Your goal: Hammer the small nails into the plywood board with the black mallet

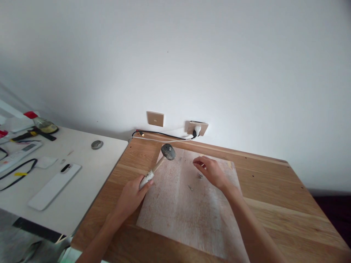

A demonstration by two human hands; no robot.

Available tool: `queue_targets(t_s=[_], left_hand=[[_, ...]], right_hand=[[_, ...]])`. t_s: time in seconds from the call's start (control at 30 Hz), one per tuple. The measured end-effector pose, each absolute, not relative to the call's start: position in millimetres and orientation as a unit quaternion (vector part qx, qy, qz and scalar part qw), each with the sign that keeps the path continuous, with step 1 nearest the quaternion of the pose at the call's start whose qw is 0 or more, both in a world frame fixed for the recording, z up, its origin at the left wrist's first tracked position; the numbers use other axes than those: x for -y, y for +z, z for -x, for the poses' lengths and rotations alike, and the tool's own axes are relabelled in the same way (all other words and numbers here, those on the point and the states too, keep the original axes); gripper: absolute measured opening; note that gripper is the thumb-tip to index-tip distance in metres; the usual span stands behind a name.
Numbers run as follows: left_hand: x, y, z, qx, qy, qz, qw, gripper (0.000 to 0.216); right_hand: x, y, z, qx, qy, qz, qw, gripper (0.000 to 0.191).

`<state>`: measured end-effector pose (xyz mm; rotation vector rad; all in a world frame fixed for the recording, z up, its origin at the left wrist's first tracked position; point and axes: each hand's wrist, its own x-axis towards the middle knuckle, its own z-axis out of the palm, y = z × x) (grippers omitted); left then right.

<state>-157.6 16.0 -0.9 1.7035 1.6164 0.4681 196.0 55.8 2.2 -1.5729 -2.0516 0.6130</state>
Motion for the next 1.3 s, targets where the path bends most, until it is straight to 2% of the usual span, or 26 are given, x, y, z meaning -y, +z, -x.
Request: queue_targets(t_s=[0.23,0.47,0.67,0.87,1.13,1.3], left_hand=[[-13,1,160,-0.638,0.177,-0.652,0.370,0.033],[-13,-3,165,-0.637,0.182,-0.648,0.376,0.035],[-12,-5,165,-0.637,0.180,-0.646,0.379,0.032],[-10,-3,161,-0.637,0.179,-0.646,0.380,0.032],[-10,5,156,-0.628,0.180,-0.646,0.395,0.032],[-14,12,147,-0.612,0.183,-0.665,0.387,0.032]], right_hand=[[-95,-21,-172,0.770,0.176,0.573,0.220,0.026],[-100,-22,-164,0.791,0.149,0.572,0.156,0.015],[-95,-23,-161,0.796,0.129,0.576,0.136,0.020],[-96,-25,-160,0.794,0.124,0.579,0.138,0.026],[-97,-32,-165,0.783,0.145,0.581,0.170,0.008],[-96,-39,-167,0.768,0.148,0.591,0.199,0.013]])
